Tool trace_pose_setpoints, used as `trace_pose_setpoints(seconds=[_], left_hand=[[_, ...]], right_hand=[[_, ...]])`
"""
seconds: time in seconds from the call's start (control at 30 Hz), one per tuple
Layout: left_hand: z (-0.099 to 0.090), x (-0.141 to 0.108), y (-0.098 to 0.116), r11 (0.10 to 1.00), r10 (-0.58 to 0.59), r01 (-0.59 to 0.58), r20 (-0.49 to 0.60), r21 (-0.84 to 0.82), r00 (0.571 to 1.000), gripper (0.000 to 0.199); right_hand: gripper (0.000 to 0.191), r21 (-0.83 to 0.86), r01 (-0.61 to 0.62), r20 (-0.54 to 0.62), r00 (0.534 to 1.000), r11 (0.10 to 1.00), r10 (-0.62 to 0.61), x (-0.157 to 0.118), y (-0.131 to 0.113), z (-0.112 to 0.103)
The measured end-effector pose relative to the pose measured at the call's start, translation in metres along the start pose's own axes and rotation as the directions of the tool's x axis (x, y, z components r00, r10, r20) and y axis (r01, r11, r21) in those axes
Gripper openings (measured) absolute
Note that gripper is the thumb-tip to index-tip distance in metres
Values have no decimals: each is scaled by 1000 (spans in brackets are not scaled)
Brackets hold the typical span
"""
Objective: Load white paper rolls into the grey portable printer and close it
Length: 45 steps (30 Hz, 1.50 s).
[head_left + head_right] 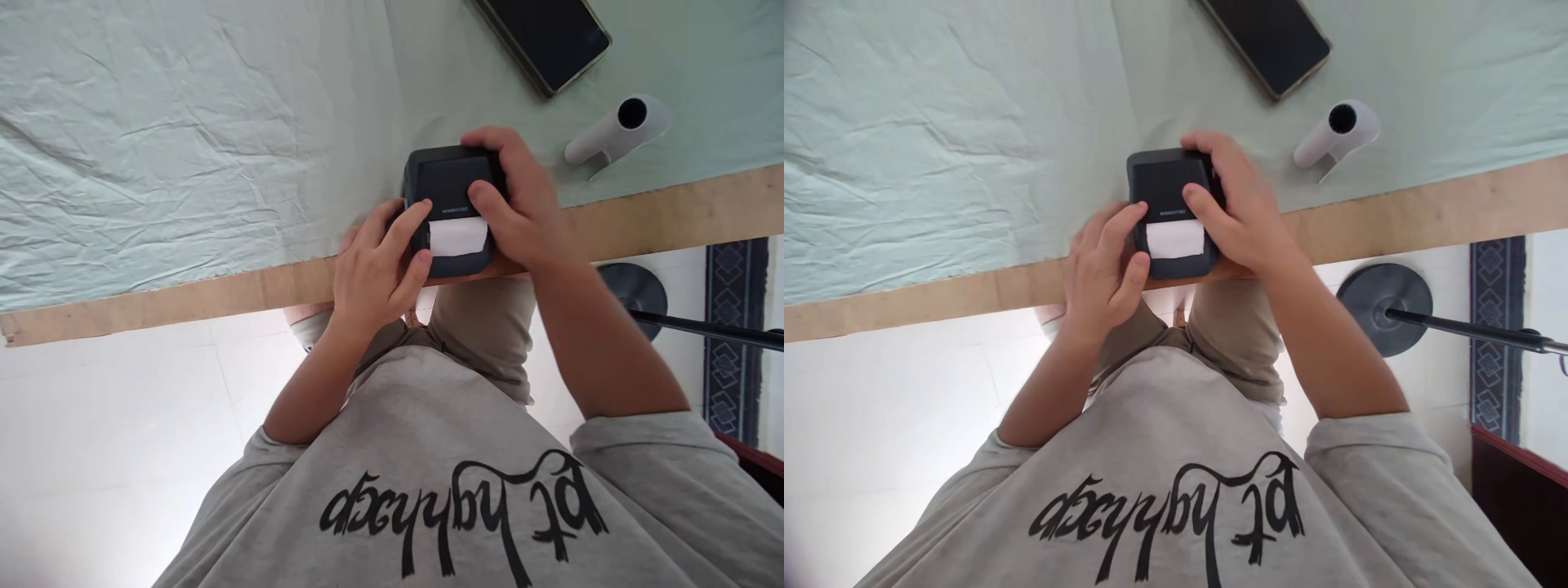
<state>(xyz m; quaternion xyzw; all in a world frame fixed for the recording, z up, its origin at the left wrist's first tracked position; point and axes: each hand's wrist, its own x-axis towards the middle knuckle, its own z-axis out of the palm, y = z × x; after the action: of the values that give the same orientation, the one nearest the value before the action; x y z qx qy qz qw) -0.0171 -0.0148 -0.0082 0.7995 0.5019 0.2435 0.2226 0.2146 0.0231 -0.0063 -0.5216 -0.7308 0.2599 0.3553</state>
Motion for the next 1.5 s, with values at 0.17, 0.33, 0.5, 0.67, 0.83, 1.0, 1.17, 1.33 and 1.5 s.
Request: trace_pose_setpoints(seconds=[0.17, 0.33, 0.5, 0.67, 0.83, 1.0, 1.17, 1.33, 1.5], left_hand=[[2, -2, -5, 998, 28, -30, 44, 46, 999, 95], [6, -3, -8, 995, 18, -26, 84, 92, 996, 113], [10, -1, -12, 996, 12, -17, 57, 84, 998, 116], [7, 5, -17, 998, 43, -45, 49, 53, 998, 114], [5, 4, -17, 997, 65, -67, 42, 39, 997, 111], [7, 0, -15, 996, 41, -46, 63, 76, 997, 114], [7, -1, -13, 996, 49, -51, 29, 70, 998, 99], [9, -1, -12, 996, 38, -36, -16, 78, 999, 97], [9, -1, -13, 999, 23, -23, 14, 38, 1000, 98]], right_hand=[[47, -26, 68, -121, 990, 997, -71, -11, 3, 9], [52, -73, 39, -148, 988, 997, -50, -11, 2, 9], [53, -83, -3, -170, 985, 997, -11, -12, -2, 10], [61, -99, -66, -151, 987, 993, 50, -12, -7, 11], [57, -92, -51, -146, 989, 994, 38, -12, -5, 12], [58, -10, -14, -91, 996, 1000, 13, -12, 6, 4], [70, -58, -82, 87, 992, 995, 87, -5, 2, -19], [48, -213, -57, -71, 997, 975, 43, 11, -27, -30], [12, -231, -103, -156, 985, 967, 68, 26, -58, -26]])
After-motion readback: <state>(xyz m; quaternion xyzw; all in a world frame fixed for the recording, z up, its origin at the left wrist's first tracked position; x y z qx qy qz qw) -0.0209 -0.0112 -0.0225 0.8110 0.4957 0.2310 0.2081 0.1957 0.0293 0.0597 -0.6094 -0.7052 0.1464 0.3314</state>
